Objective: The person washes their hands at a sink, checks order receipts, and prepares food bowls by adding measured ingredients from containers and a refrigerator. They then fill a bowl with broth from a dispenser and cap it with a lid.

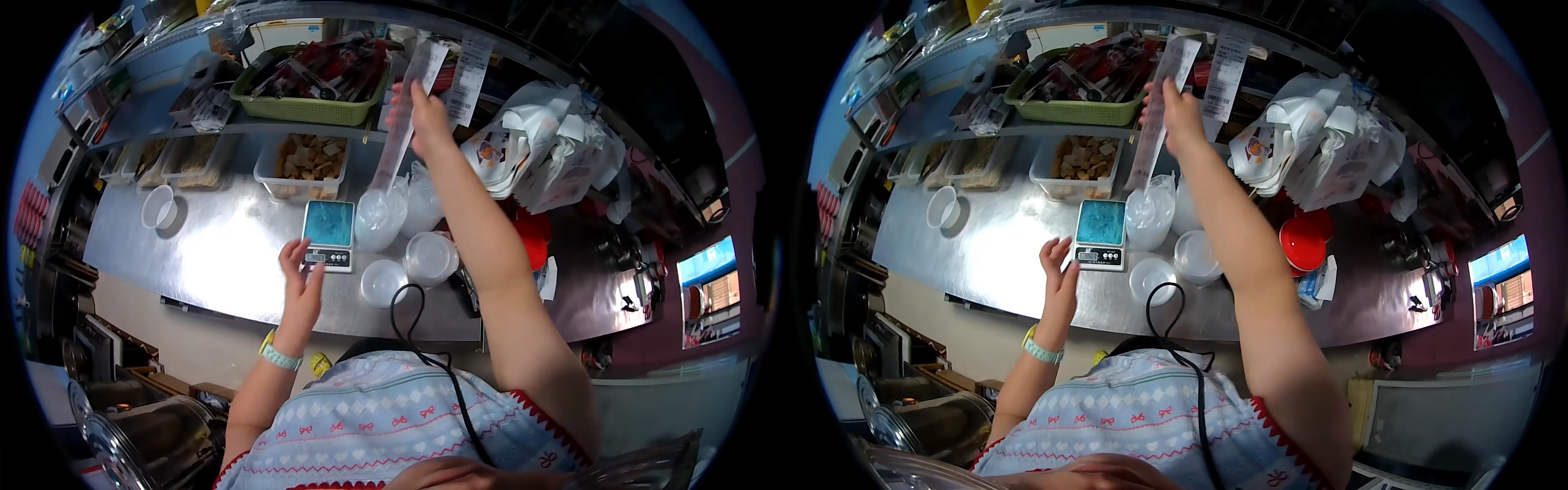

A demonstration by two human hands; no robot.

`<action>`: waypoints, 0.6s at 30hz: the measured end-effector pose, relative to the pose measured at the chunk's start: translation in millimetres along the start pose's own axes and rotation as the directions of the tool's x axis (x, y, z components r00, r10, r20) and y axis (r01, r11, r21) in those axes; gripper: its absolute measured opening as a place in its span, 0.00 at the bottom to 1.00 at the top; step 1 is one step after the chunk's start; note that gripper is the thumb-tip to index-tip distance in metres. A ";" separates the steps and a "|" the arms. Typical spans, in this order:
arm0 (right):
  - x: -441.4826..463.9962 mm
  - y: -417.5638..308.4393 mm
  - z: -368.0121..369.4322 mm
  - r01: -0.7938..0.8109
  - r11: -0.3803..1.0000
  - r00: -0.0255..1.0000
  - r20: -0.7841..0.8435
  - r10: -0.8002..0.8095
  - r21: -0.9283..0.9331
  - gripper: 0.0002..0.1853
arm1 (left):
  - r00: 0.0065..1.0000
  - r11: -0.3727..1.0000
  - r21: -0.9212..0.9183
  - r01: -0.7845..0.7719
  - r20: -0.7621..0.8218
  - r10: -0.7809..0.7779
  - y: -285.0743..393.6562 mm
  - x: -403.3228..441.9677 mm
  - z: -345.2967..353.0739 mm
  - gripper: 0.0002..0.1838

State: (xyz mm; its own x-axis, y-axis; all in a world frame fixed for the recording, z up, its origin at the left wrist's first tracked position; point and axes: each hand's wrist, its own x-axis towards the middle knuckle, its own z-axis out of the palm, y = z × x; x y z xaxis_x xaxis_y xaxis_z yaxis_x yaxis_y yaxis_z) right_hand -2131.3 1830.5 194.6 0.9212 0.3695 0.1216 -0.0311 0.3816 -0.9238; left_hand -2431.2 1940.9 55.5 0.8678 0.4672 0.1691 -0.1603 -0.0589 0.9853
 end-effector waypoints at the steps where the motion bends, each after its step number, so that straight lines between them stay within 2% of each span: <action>1: 14.8 -4.0 -6.9 0.004 1.000 1.000 -0.004 -0.004 0.001 0.20 | 0.999 0.998 -0.046 0.037 -0.023 -0.038 -11.4 -8.4 -11.5 0.28; 3: 34.6 -8.7 -17.9 0.025 0.998 0.999 -0.019 -0.027 -0.059 0.21 | 0.988 0.992 0.003 0.124 -0.092 -0.123 -28.8 -28.1 -32.1 0.25; 8: 49.3 -10.9 -29.0 0.019 0.995 0.999 -0.031 -0.023 -0.098 0.22 | 0.927 0.951 -0.054 0.304 -0.213 -0.309 -59.7 -71.2 -67.3 0.23; 12: 65.4 -12.0 -37.6 -0.071 0.997 0.997 0.030 0.070 0.021 0.23 | 0.917 0.947 -0.084 0.310 -0.237 -0.321 -65.5 -88.2 -76.8 0.21; 16: 75.0 -22.9 -35.6 -0.068 0.997 0.996 0.051 0.066 0.039 0.24 | 0.908 0.939 -0.079 0.335 -0.239 -0.344 -66.4 -93.8 -76.7 0.22; 18: 78.1 -24.6 -35.6 0.010 1.000 0.999 0.051 -0.009 -0.015 0.25 | 0.910 0.940 -0.071 0.334 -0.235 -0.341 -67.8 -98.5 -75.1 0.23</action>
State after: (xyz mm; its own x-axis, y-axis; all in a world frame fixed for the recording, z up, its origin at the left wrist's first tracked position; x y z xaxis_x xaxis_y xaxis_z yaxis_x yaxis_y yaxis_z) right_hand -2044.7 1819.8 213.8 0.9006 0.4087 0.1479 -0.0164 0.3720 -0.9281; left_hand -2541.1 1965.2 -29.7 0.7341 0.6526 -0.1877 0.1054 0.1636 0.9809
